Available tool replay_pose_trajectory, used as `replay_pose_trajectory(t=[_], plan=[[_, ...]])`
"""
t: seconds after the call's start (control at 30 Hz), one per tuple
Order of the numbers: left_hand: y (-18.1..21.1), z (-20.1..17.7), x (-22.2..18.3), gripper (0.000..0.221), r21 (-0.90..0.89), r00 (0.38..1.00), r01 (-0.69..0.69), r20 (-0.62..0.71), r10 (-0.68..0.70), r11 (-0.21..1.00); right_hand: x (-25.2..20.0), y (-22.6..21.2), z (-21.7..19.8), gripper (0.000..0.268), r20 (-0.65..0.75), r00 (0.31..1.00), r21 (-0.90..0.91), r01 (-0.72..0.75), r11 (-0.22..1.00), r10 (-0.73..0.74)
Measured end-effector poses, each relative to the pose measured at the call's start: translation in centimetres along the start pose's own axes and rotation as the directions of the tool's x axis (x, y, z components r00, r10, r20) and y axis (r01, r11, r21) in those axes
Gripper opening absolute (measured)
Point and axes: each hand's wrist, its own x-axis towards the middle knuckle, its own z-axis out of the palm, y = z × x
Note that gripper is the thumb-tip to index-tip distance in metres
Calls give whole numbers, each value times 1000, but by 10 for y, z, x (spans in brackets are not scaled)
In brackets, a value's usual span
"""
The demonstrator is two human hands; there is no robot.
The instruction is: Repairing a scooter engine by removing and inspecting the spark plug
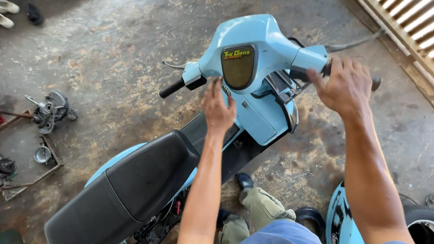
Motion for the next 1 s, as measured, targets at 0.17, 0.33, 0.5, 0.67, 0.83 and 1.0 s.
replay_pose_trajectory(t=[0.17,0.33,0.5,0.67,0.83,1.0], plan=[[47,-11,3,93,-135,994,104,43,-99,985,-42,12,-29,42,291,957,150,-44,988,-1],[46,-20,5,101,-81,955,257,177,-239,963,-79,-6,-24,25,590,805,604,-391,695,-59],[81,-31,-15,105,-401,927,361,251,-278,842,-114,-31,6,25,589,805,770,-535,347,-65],[76,-5,-18,113,-460,917,397,228,-327,794,-131,-35,38,25,591,807,779,-564,274,-21],[63,4,-11,111,-440,931,364,183,-314,821,-136,-42,27,25,569,822,787,-543,293,-6],[59,0,-6,108,-424,947,322,146,-287,846,-140,-47,24,26,576,817,800,-560,214,-17]])
